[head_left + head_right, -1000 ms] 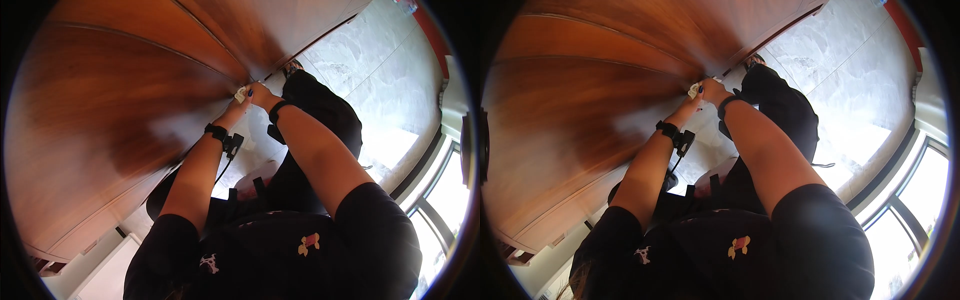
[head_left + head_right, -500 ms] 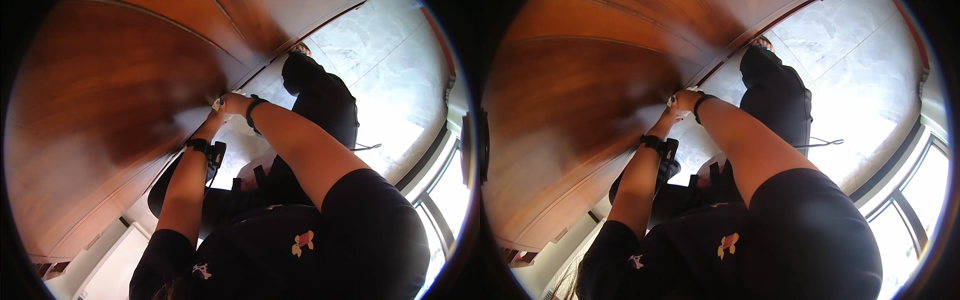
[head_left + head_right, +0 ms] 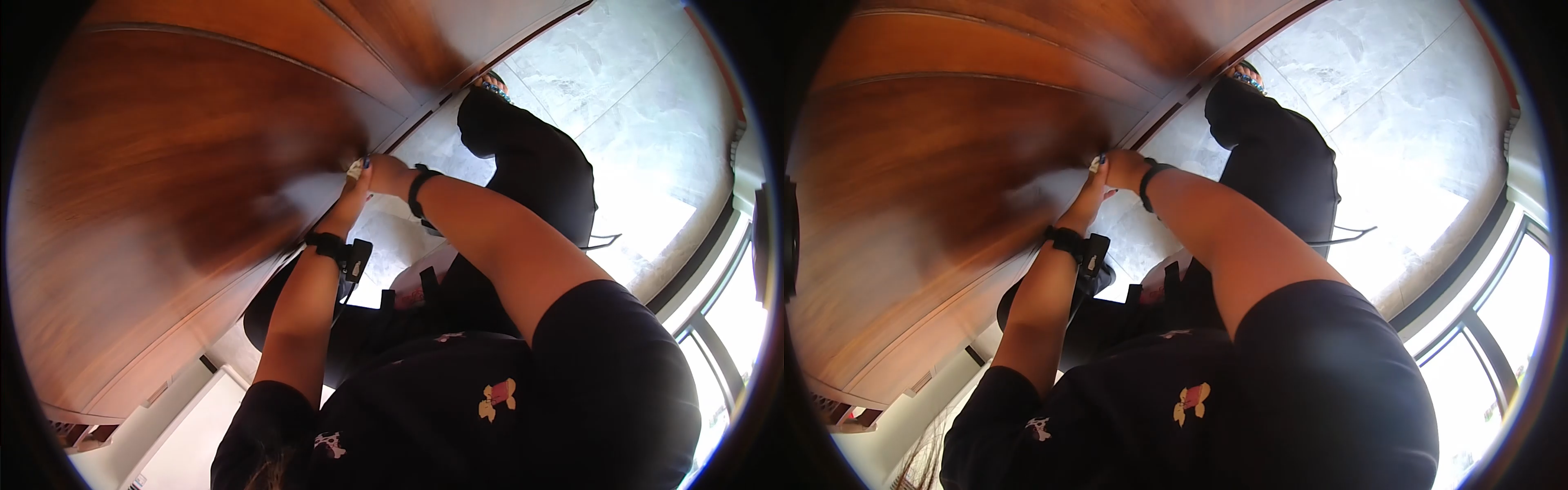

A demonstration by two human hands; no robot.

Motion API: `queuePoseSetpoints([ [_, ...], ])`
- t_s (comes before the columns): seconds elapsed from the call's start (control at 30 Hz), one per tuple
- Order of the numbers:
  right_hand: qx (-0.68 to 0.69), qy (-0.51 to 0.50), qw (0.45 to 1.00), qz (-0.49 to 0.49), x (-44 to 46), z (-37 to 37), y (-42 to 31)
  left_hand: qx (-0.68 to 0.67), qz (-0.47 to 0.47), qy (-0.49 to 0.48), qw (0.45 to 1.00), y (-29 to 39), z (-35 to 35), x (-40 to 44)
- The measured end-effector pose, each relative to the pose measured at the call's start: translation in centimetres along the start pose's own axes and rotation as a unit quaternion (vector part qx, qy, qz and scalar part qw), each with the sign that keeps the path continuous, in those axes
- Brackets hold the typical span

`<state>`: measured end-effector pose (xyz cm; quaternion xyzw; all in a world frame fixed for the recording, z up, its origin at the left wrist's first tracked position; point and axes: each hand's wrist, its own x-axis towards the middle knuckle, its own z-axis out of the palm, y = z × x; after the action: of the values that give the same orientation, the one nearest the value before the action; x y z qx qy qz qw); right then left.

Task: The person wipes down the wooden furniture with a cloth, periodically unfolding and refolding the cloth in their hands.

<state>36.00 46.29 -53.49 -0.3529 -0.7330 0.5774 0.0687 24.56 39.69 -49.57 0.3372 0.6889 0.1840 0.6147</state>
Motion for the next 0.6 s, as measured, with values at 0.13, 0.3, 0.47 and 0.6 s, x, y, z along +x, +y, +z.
queuePoseSetpoints([
  [0.13,0.013,0.159,0.987,0.038,-2.3,-3.8,0.1,-0.003,0.082,0.014,0.997,5.0,3.6,1.4],
  [0.3,0.017,0.361,0.932,-0.020,-2.8,-5.8,-2.9,-0.020,0.147,0.081,0.986,10.7,5.2,-2.1],
  [0.47,0.091,0.454,0.880,-0.109,-4.6,-7.7,-9.3,-0.004,0.212,0.100,0.972,12.2,4.0,-6.3],
  [0.6,0.302,0.401,0.846,-0.177,-6.1,-9.5,-14.2,-0.076,0.317,0.131,0.936,12.6,3.6,-13.2],
])
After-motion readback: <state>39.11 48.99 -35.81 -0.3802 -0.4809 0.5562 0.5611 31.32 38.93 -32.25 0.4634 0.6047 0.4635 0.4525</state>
